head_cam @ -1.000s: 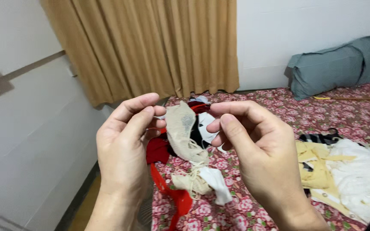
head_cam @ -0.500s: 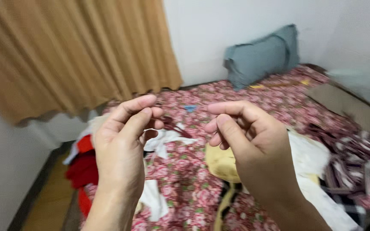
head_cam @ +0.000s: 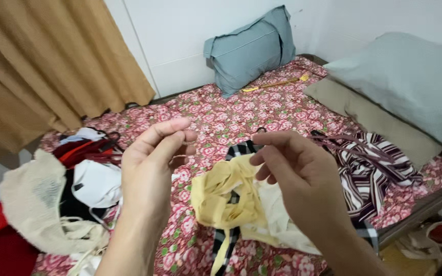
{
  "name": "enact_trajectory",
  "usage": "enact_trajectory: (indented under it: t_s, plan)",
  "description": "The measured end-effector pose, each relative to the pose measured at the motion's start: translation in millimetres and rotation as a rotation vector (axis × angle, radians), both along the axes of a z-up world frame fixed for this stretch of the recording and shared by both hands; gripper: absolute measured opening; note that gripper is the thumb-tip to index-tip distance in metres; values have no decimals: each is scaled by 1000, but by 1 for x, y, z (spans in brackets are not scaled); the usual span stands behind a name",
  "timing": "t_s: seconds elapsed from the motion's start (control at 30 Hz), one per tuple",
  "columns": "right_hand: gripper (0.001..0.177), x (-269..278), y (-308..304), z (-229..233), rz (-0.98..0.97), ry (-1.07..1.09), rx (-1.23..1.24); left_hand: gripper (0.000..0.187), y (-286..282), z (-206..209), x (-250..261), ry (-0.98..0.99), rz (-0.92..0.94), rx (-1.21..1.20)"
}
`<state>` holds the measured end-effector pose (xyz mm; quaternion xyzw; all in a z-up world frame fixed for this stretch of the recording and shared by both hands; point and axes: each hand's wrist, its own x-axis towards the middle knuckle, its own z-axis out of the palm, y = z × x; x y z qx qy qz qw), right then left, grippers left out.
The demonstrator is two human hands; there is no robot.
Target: The person picks up several garments from a bed, places each on a hanger, and hangs them in a wardrobe. Items handled include an orange shirt, a pink and white top, a denim vest, and a yellow top. The person adjusts each garment on its hanger before placing it on the wardrobe rod.
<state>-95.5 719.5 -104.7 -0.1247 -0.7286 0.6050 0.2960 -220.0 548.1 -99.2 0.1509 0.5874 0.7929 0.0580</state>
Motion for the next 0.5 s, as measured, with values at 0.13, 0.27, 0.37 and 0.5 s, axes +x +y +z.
enact_trajectory:
  t_s: [0.13, 0.27, 0.37, 0.5]
  plan:
    - [21, -24, 49, -11, -63, -24, 1, 21, 38, -11, -35, 11, -22, -57]
    - [20, -32, 97, -27, -177, -72, 10, 21, 71, -20, -60, -24, -50, -125]
    - [21, -41, 132, -38, -226, -120, -16, 21, 90, -31, -76, -61, -47, -174]
    - [23, -58, 182, -70, -230, -170, -33, 20, 116, -63, -96, -85, -47, -204]
